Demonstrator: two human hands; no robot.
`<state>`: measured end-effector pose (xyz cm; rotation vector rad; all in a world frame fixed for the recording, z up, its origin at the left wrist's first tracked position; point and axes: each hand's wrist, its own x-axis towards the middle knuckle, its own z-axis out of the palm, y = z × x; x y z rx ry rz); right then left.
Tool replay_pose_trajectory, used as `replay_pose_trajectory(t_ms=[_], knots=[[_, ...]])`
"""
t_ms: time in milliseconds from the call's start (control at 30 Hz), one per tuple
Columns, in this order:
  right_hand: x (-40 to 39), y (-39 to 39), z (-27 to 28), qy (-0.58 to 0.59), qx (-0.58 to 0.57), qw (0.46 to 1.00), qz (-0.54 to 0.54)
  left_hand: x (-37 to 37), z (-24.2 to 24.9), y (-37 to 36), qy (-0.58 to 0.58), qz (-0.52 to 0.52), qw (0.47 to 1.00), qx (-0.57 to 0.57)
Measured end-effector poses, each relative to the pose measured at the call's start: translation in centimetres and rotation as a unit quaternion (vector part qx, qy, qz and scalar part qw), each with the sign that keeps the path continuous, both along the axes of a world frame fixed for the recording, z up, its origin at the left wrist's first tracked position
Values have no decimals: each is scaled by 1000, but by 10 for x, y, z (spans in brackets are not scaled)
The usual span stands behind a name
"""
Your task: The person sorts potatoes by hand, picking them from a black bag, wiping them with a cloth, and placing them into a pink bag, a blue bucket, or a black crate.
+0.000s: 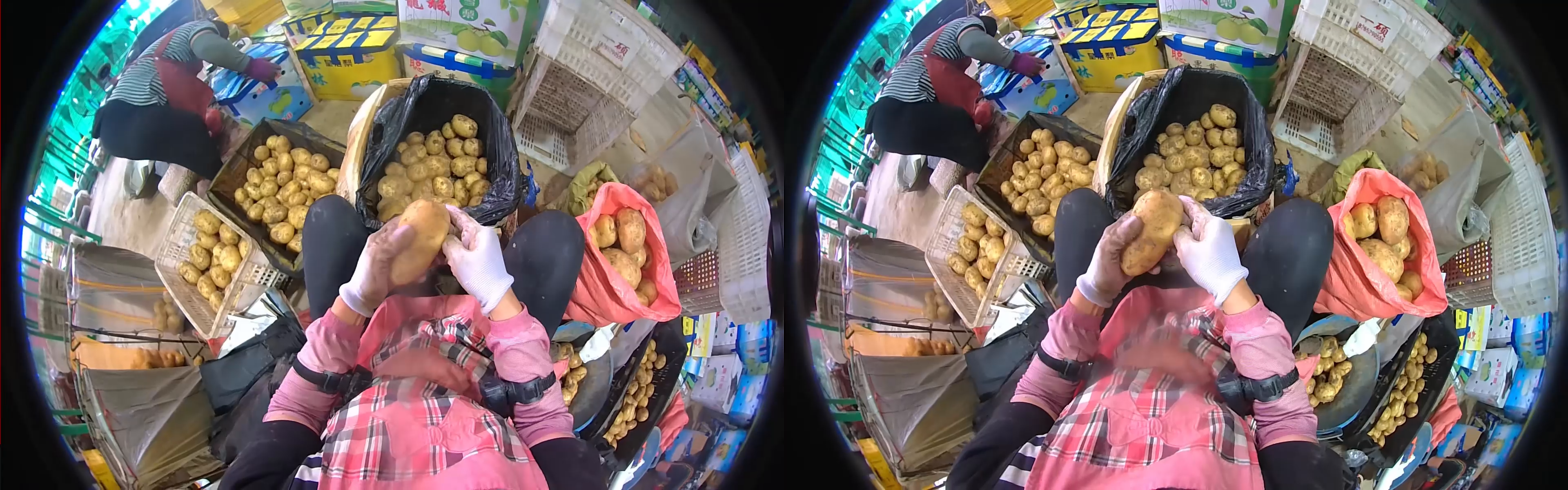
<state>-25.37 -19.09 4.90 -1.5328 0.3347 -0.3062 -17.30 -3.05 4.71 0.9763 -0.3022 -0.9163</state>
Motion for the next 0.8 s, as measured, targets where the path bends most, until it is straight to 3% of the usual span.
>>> replay_pose_trajectory(t_ms=[100,167,233,300,333,433,467,500,533,567,633,700,733,800], knots=[[-3,3,4,43,-77,996,-11,9,-32,8,258,-78,945,-187],[-5,-2,0,80,-158,984,-3,5,-33,8,291,-62,927,-229],[-1,7,-3,-11,-275,959,-64,1,-30,13,310,-44,919,-240],[-1,17,6,-75,-421,899,-91,-5,-26,6,272,20,943,-192],[7,21,8,-132,-486,861,-65,-3,-24,3,245,61,953,-169],[29,50,17,-91,-578,809,-54,-16,-31,-21,101,98,976,-164],[40,49,7,-70,-545,833,-69,-18,-34,-26,43,120,976,-176],[47,42,5,-27,-526,849,-53,-19,-41,-19,-135,154,975,-90],[54,38,13,19,-505,862,-39,-16,-50,-13,-305,179,935,7],[63,34,22,67,-479,874,-47,-9,-51,-9,-399,157,901,65],[89,16,24,107,-458,879,-75,-7,-44,-6,-159,132,978,27],[110,-13,20,83,-367,923,-78,-2,-4,11,130,53,988,-64],[116,-20,31,104,-331,936,-61,10,4,19,147,57,982,-109],[122,-39,30,27,-429,898,-96,48,10,39,162,84,966,-184]])
